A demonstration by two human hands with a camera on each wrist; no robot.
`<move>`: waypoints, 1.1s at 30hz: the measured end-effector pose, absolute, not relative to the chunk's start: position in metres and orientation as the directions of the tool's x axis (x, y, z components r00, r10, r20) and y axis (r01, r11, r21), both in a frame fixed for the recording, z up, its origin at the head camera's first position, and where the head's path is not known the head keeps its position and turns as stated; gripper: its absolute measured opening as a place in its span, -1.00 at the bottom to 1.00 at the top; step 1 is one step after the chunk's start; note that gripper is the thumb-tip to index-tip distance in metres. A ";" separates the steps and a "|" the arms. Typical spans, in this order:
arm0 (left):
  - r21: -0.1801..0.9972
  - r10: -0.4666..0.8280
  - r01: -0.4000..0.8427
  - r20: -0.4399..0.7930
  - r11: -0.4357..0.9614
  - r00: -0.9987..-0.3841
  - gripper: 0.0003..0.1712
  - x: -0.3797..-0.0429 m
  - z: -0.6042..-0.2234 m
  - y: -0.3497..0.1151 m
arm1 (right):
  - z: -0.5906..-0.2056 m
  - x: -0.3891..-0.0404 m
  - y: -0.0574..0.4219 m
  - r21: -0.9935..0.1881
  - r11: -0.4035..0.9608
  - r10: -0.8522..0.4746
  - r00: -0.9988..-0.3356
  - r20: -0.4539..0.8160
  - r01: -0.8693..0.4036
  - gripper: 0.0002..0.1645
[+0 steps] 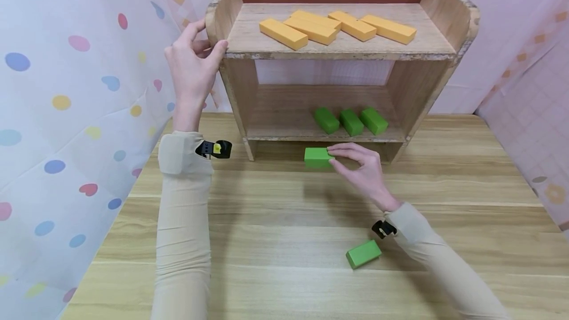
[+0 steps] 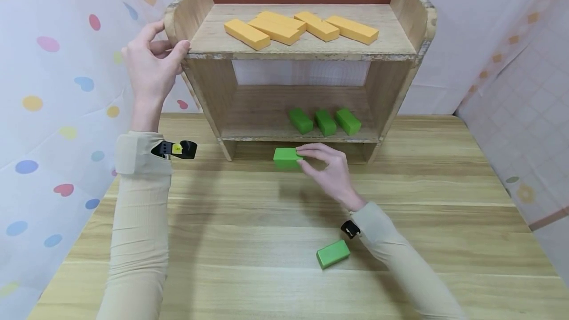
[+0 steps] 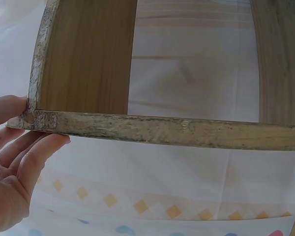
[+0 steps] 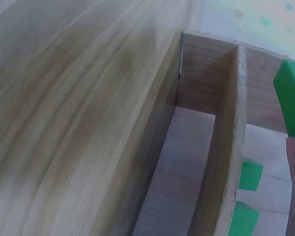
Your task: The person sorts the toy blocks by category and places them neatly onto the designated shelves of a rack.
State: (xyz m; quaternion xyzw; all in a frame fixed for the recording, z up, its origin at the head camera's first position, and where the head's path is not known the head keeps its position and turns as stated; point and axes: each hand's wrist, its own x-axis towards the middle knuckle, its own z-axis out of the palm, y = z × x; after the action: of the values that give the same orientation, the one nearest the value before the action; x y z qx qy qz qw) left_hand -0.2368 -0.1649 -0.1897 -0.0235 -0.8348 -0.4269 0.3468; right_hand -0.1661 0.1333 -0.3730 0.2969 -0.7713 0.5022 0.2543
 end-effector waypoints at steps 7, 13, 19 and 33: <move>0.698 -0.256 0.344 0.603 0.628 -0.756 -0.56 -0.237 -0.190 -0.166 | -0.367 -0.175 0.119 -0.595 0.313 -0.103 -0.649 0.753 -0.740 -0.80; 0.689 -0.254 0.348 0.613 0.636 -0.748 -0.57 -0.237 -0.190 -0.166 | -0.370 -0.190 0.103 -0.538 0.371 -0.047 -0.594 0.803 -0.756 -0.80; 0.687 -0.249 0.368 0.624 0.627 -0.741 -0.59 -0.238 -0.192 -0.166 | -0.378 -0.204 0.086 -0.518 0.472 -0.037 -0.603 0.797 -0.714 -0.78; 0.681 -0.241 0.378 0.631 0.627 -0.738 -0.59 -0.239 -0.193 -0.166 | -0.382 -0.217 0.069 -0.400 0.690 -0.107 -0.632 0.768 -0.603 -0.77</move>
State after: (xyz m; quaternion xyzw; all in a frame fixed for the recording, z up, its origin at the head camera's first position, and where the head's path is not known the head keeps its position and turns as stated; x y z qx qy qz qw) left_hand -0.2388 -0.1657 -0.1929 -0.0414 -0.8271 -0.4298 0.3598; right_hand -0.2174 0.0689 -0.3822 0.2116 -0.8399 0.3322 0.3734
